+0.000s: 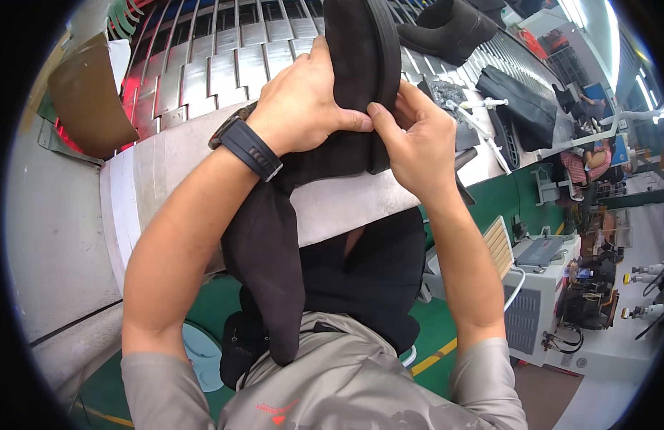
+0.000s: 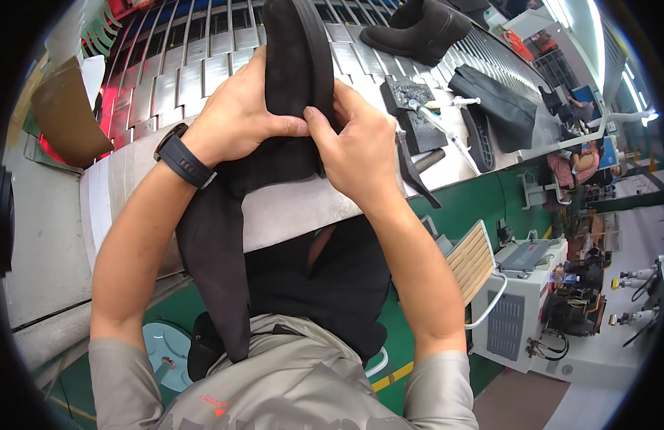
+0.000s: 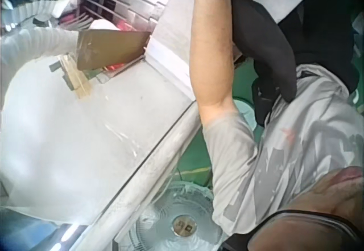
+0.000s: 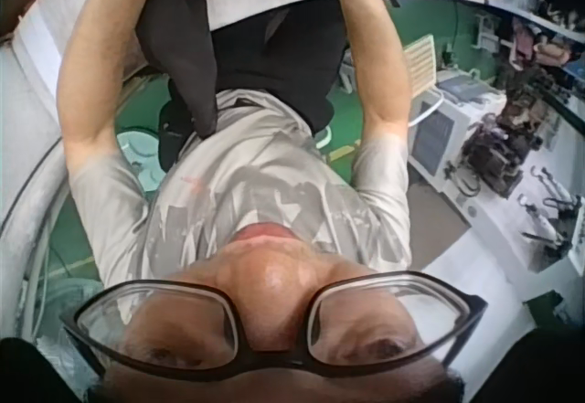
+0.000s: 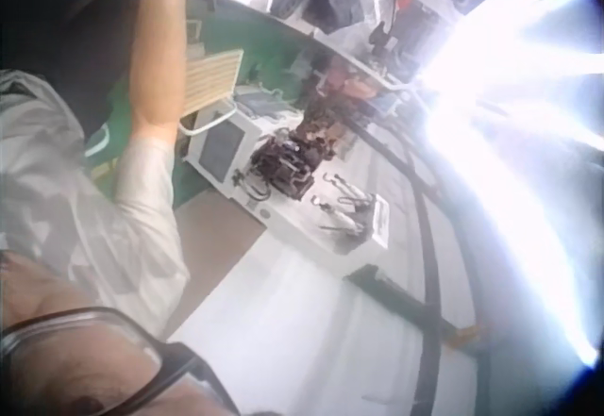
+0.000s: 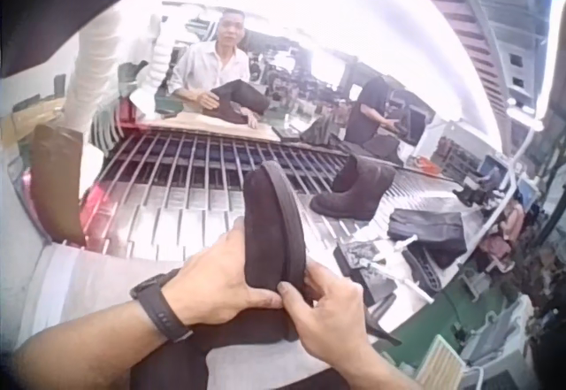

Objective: The person attaches outsoles to boot uppers by aligning and pressing them together along the edges by hand, then places the assembled boots onto a conveyor belt.

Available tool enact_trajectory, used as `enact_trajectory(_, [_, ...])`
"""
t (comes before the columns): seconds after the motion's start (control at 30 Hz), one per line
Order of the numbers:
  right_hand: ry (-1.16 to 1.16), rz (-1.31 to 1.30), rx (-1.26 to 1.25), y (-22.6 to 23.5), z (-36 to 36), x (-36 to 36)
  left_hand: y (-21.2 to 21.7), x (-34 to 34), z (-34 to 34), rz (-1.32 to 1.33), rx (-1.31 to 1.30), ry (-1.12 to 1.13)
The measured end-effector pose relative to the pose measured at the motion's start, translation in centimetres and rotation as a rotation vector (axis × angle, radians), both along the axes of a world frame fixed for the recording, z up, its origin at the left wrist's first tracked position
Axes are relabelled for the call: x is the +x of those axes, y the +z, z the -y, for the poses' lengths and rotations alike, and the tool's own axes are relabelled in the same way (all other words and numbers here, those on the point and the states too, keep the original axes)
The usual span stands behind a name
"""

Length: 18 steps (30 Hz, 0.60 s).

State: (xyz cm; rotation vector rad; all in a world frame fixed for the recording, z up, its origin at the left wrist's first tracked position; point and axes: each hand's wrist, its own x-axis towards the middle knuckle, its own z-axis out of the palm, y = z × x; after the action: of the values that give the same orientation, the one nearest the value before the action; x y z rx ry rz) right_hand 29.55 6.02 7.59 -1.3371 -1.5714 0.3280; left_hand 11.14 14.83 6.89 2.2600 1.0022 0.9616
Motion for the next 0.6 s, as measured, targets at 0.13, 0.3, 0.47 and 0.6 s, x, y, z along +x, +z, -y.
enact_trajectory(0.13, [0.013,0.059,0.024,0.5,0.1,-0.2,-0.1,-0.3,-0.1,0.016,-0.004,-0.038])
enact_trajectory(0.3, [-0.004,0.128,0.011,1.2,0.1,-0.3,0.1,-0.4,0.2,0.017,-0.01,-0.037])
enact_trajectory(0.47, [-0.128,0.373,-0.086,3.8,0.9,-1.1,1.4,0.0,1.8,-0.026,-0.103,0.042])
enact_trajectory(0.6, [-0.059,0.691,-0.07,6.6,0.4,-0.2,1.5,-0.4,2.4,-0.146,0.055,0.089])
